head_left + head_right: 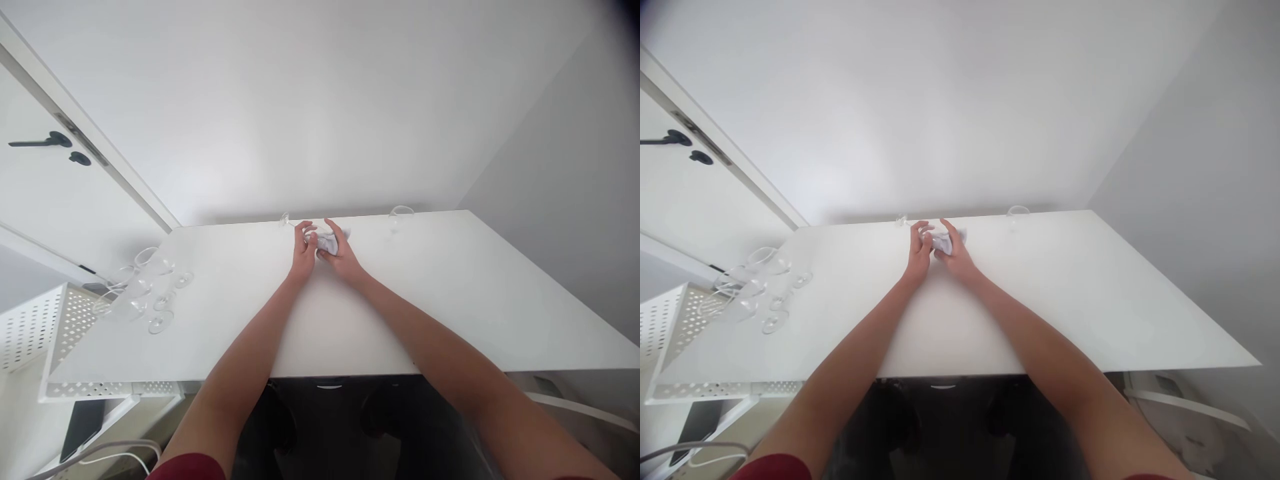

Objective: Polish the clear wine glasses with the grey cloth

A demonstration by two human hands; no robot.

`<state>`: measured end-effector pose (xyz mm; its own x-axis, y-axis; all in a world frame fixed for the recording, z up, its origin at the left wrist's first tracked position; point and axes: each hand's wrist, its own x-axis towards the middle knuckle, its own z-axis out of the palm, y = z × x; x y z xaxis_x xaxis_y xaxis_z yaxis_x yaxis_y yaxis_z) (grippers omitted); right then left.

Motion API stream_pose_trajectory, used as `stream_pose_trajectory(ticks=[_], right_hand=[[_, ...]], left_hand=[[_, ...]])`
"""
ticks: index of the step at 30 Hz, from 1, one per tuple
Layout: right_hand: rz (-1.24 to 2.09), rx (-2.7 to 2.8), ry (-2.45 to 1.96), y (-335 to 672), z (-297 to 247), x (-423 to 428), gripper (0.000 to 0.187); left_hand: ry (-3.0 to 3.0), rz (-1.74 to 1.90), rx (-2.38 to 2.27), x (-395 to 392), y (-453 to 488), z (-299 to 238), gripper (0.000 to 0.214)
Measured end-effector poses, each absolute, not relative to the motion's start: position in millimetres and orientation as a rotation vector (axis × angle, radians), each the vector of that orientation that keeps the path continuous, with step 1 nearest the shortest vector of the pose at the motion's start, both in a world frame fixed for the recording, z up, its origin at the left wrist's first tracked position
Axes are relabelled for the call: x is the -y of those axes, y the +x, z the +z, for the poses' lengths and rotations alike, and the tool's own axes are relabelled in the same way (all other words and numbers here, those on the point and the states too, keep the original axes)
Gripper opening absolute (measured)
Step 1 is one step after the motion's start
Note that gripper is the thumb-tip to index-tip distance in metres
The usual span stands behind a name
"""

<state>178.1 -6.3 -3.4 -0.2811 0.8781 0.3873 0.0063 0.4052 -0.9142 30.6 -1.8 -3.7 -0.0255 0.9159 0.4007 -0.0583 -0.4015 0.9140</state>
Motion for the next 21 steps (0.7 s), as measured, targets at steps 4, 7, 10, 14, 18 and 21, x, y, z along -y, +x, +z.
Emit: stream_pose_trajectory(ticks=[4, 7, 10, 14, 18, 21], right_hand=[[0.875, 1.585, -0.859, 179, -3, 3, 0.069], [0.917, 1.495, -0.879, 178, -3, 2, 0.068], [1.153, 1.253, -0.872, 176, -6, 0, 0.073], [1.342, 0.942, -0.819, 172, -11, -4, 0.077], [1.302, 1.081, -0.776, 172, -8, 1, 0.067], [1.315, 1.348, -0.68, 172, -2, 9, 0.073]], left_hand=[[1.326, 1.615, -0.953, -1, 29, -3, 0.046], [1.39, 1.633, -1.016, -1, 29, -3, 0.047], [1.499, 1.644, -1.011, 1, 31, -3, 0.047], [1.589, 1.591, -0.9, 1, 32, -5, 0.047], [1.616, 1.608, -0.929, -1, 32, -5, 0.049], [1.583, 1.672, -1.0, 0, 30, -3, 0.049]])
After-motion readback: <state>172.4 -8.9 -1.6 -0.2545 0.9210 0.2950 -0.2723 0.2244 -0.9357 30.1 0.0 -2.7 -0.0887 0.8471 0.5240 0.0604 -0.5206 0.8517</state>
